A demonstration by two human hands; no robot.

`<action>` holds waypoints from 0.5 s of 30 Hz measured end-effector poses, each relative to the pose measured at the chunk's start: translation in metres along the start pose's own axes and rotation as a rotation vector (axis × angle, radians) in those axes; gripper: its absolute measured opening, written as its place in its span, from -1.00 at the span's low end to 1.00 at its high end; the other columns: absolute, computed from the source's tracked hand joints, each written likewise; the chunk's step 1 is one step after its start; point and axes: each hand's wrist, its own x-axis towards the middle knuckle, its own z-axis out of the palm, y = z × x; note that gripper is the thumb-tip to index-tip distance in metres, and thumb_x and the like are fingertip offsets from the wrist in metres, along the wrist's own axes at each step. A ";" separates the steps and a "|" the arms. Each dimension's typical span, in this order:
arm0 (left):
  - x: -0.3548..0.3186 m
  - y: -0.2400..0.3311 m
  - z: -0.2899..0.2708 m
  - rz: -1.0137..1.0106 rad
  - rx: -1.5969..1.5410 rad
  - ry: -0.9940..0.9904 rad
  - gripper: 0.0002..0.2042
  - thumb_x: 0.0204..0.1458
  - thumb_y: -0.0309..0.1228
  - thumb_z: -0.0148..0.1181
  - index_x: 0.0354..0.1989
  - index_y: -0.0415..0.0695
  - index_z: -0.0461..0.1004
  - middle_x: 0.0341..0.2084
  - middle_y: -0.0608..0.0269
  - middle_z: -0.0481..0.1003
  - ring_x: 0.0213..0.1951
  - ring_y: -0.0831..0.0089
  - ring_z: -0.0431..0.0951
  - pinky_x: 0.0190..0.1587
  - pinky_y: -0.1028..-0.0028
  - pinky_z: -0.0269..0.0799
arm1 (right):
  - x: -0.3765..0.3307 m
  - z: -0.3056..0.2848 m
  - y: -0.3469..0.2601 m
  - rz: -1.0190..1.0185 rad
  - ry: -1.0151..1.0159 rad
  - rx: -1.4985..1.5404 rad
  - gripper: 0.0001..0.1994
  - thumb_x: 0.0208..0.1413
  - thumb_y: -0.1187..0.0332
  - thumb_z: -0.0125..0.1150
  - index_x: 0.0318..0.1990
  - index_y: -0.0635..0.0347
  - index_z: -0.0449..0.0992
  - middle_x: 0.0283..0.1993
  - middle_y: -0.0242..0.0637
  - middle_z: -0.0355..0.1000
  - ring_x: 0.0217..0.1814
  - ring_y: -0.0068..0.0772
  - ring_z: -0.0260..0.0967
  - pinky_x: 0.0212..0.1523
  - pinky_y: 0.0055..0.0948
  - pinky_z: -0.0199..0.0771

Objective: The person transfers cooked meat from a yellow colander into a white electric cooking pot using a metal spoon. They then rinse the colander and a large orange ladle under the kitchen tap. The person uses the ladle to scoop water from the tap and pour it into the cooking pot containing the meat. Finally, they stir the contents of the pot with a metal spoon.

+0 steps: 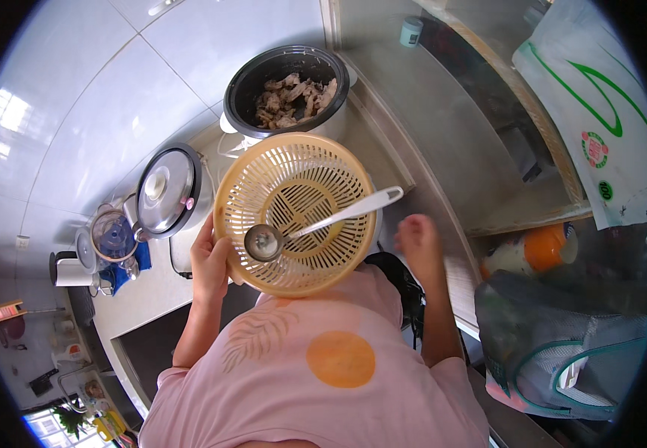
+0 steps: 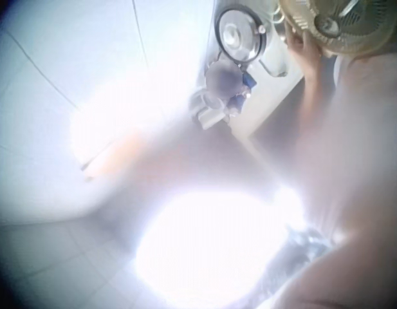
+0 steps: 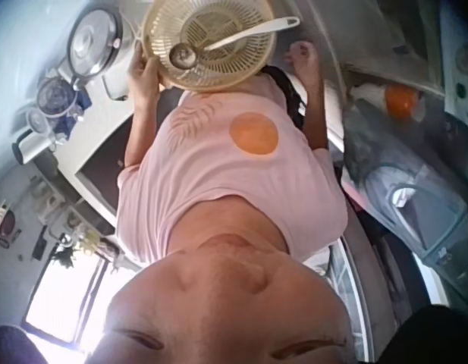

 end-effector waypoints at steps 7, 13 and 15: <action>0.002 -0.007 0.008 0.025 -0.058 0.023 -0.51 -0.06 -0.66 -0.12 0.15 -0.30 0.17 -0.32 0.28 0.46 -0.39 0.70 0.42 -0.34 0.71 0.31 | 0.010 0.045 0.041 0.165 -0.340 0.123 -0.55 0.01 0.38 0.16 0.05 0.33 0.23 -0.17 -0.15 0.39 -0.25 -0.39 0.45 -0.31 -0.48 0.54; -0.006 -0.012 0.006 -0.009 -0.085 0.050 -0.51 -0.02 -0.61 -0.05 0.17 -0.32 0.13 -0.28 0.30 0.44 -0.33 0.69 0.40 -0.29 0.72 0.29 | 0.003 0.055 0.025 0.107 -0.184 0.103 -0.71 -0.03 0.43 0.20 -0.13 0.30 0.40 -0.27 -0.27 0.44 -0.35 -0.53 0.42 -0.44 -0.54 0.47; -0.012 -0.009 0.009 -0.012 -0.085 0.086 -0.51 -0.03 -0.62 -0.06 0.16 -0.33 0.13 -0.29 0.30 0.44 -0.34 0.70 0.40 -0.30 0.73 0.29 | 0.005 0.058 0.036 0.103 -0.129 0.173 -0.76 -0.05 0.45 0.22 -0.18 0.27 0.44 -0.31 -0.32 0.45 -0.43 -0.60 0.37 -0.51 -0.57 0.37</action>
